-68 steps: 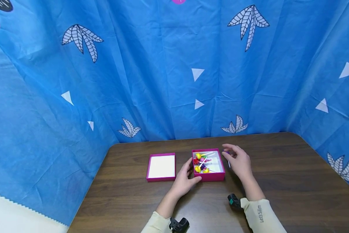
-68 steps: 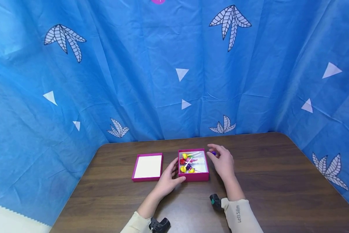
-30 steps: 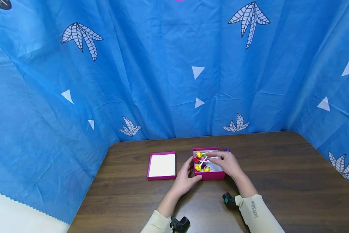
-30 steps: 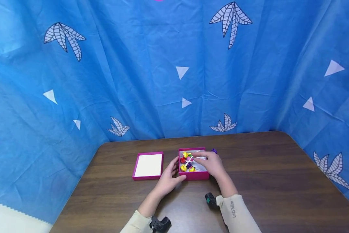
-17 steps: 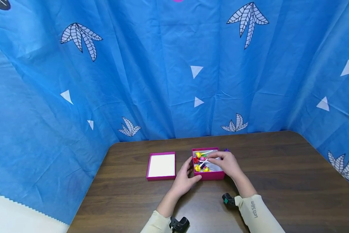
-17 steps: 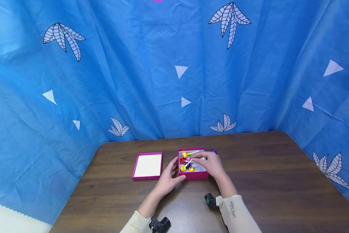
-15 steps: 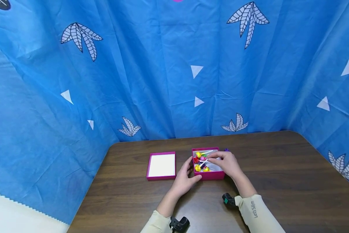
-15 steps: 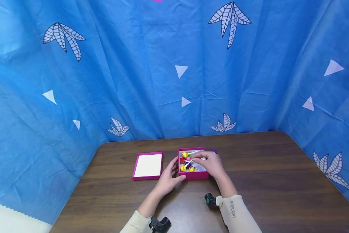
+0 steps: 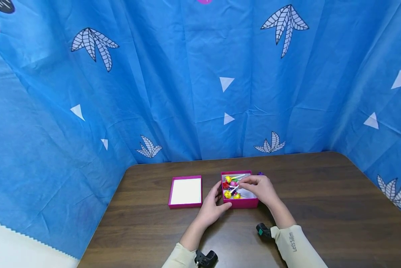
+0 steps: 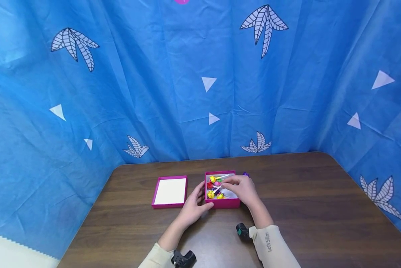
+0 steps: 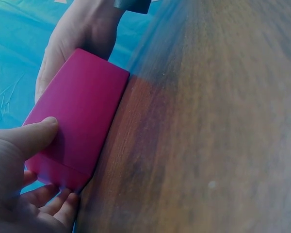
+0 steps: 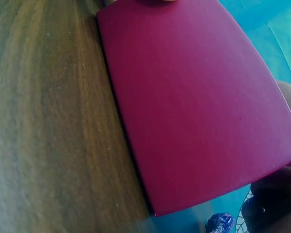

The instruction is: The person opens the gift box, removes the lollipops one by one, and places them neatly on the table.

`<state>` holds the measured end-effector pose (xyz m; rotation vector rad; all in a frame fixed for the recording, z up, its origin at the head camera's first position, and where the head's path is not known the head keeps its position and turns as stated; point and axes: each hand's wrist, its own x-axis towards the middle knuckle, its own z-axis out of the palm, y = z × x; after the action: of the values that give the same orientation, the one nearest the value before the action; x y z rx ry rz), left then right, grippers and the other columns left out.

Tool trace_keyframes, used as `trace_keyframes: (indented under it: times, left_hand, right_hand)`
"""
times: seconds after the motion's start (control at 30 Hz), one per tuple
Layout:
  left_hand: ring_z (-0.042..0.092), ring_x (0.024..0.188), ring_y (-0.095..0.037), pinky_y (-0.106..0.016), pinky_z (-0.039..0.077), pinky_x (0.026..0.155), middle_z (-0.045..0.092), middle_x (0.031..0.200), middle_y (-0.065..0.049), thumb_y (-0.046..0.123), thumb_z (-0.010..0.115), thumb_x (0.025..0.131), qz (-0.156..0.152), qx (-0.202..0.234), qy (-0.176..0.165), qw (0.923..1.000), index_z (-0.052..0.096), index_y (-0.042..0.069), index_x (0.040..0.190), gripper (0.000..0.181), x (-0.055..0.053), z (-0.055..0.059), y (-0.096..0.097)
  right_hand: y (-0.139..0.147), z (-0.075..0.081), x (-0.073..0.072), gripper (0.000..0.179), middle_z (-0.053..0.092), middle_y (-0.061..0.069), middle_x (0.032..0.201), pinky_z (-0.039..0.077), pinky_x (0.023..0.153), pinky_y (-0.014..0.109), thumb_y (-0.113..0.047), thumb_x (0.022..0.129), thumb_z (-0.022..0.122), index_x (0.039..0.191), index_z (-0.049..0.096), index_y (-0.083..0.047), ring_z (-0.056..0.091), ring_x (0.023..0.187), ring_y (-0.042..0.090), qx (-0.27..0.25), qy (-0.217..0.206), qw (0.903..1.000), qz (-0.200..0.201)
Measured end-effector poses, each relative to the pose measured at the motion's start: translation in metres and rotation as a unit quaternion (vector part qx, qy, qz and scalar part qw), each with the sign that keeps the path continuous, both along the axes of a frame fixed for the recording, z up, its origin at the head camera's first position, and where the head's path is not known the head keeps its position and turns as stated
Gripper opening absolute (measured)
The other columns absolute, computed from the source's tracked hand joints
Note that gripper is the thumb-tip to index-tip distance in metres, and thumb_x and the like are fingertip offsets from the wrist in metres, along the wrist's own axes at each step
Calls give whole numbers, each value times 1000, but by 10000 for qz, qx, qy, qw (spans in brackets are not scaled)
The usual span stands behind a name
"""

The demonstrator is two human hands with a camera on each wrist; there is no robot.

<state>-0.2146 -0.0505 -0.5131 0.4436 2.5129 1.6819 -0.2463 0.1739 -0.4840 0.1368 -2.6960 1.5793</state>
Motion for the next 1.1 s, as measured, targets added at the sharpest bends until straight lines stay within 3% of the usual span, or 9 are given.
trace_keyframes:
  times: [0.43,0.7,1.0,1.1]
  left_hand:
    - [44,142,-35,-48,43,114,38,158,-13,26,75,90,-44,54,-13,10000,29,17,157,82,-1,-1,-1]
    - [43,143,-35,-48,42,115,38,159,-13,26,74,91,-66,49,-14,10000,28,17,158,82,-1,-1,-1]
    - [42,144,-34,-49,41,116,34,162,-11,24,73,92,-138,134,65,9998,24,18,159,84,-2,-1,-2]
    - [42,143,-35,-51,41,115,34,162,-10,25,73,92,-145,129,112,9997,23,21,160,84,-2,-1,-2]
  right_hand:
    - [7,1,1,27,75,8,108,52,84,27,-35,91,73,110,76,-15,61,108,26,-555,-42,9978,-372]
    - [13,5,2,37,77,4,105,53,85,22,-43,90,72,113,74,-14,61,106,19,-893,-59,9935,-704]
    - [27,16,3,44,75,-16,91,51,86,15,-43,90,72,117,70,-8,68,100,11,-1668,295,9765,-1330]
    - [32,17,2,45,76,-15,92,48,91,18,-44,90,71,118,70,-9,68,101,10,-1923,277,9681,-1585]
